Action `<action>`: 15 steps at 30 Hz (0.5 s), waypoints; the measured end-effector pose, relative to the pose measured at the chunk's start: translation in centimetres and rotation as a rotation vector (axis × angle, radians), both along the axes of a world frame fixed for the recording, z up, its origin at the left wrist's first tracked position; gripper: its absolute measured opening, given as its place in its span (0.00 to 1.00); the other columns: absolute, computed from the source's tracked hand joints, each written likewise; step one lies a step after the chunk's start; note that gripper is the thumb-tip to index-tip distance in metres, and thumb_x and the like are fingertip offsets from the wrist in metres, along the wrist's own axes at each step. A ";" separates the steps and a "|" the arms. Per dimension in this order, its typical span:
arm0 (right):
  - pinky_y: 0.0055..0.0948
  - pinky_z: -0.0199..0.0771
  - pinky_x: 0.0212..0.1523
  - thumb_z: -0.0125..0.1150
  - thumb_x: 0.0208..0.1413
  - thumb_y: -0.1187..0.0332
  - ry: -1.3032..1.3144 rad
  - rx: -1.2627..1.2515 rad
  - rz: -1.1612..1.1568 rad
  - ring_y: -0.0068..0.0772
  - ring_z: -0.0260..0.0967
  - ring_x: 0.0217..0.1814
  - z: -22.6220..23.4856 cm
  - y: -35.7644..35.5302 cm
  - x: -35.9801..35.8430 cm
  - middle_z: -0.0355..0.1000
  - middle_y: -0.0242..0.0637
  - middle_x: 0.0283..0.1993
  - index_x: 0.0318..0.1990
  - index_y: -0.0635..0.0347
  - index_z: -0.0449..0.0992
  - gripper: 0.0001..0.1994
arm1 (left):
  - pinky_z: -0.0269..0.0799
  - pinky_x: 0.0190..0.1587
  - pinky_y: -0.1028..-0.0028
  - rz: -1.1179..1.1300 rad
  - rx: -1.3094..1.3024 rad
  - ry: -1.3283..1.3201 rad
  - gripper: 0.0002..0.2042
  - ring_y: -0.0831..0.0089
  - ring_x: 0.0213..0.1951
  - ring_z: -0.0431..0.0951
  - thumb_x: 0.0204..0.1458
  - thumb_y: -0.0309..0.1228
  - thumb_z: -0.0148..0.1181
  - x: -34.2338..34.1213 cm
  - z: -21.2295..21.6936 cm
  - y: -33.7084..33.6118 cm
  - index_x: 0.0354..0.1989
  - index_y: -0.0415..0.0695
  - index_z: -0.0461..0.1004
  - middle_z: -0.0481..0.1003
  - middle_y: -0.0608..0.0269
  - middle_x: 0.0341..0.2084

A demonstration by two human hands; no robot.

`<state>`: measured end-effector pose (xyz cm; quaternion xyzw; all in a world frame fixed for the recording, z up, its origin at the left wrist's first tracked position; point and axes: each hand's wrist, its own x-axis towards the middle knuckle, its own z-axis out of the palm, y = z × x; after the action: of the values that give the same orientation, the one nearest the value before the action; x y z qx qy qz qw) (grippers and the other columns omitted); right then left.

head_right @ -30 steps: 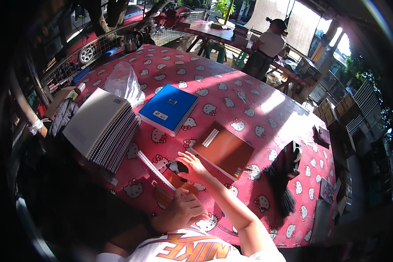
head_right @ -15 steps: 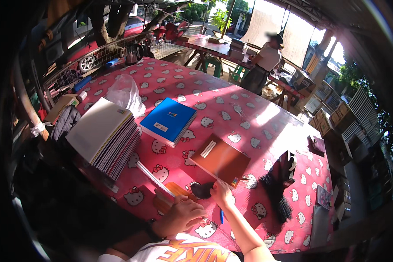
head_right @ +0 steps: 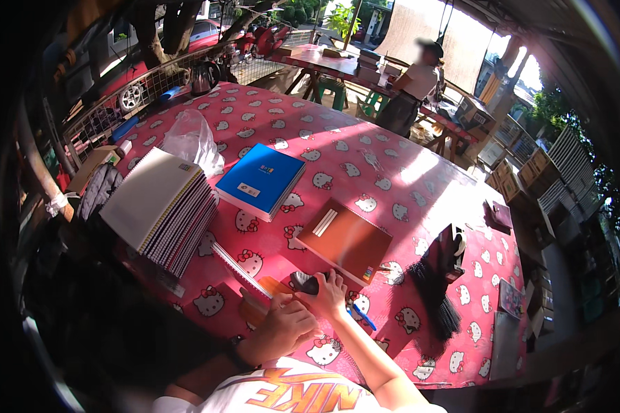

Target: The person organizes colored notebooks on a table by moving them from a stack to different locations on the workspace, using a ruler and a cutting tool to prepare them.

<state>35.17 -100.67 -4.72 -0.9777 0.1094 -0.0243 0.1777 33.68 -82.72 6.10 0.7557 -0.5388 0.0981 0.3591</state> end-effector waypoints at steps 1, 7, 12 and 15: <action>0.53 0.54 0.56 0.64 0.37 0.44 -0.002 -0.024 -0.044 0.60 0.49 0.62 0.1 0.6 0.1 0.48 0.62 0.62 0.52 0.52 0.64 0.35 | 0.54 0.49 0.66 0.002 -0.001 0.004 0.08 0.74 0.37 0.71 0.45 0.36 0.60 0.0 0.2 0.1 0.31 0.51 0.70 0.70 0.72 0.27; 0.52 0.58 0.52 0.62 0.39 0.43 -0.030 -0.024 0.035 0.61 0.51 0.60 0.0 0.1 0.0 0.48 0.64 0.62 0.50 0.47 0.67 0.31 | 0.53 0.52 0.64 -0.012 -0.029 -0.019 0.08 0.73 0.38 0.71 0.44 0.35 0.61 -0.2 0.7 0.1 0.31 0.50 0.71 0.71 0.70 0.28; 0.43 0.64 0.48 0.62 0.41 0.45 -0.015 0.008 -0.012 0.55 0.57 0.56 1.2 0.5 0.5 0.60 0.56 0.54 0.46 0.50 0.71 0.27 | 0.53 0.52 0.64 0.001 -0.115 0.061 0.08 0.73 0.39 0.71 0.45 0.35 0.60 0.4 1.2 0.3 0.31 0.51 0.70 0.71 0.71 0.28; 0.35 0.65 0.46 0.60 0.45 0.47 0.124 0.583 -0.054 0.42 0.64 0.50 2.0 -1.7 -0.8 0.69 0.45 0.45 0.45 0.53 0.72 0.25 | 0.53 0.52 0.64 0.002 -0.046 0.032 0.08 0.74 0.40 0.71 0.45 0.36 0.60 0.4 0.5 0.3 0.32 0.51 0.70 0.71 0.71 0.30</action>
<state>34.33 -102.39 -2.69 -0.8817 0.1485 0.0632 0.4433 34.07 -82.39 6.61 0.7493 -0.5298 0.0984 0.3848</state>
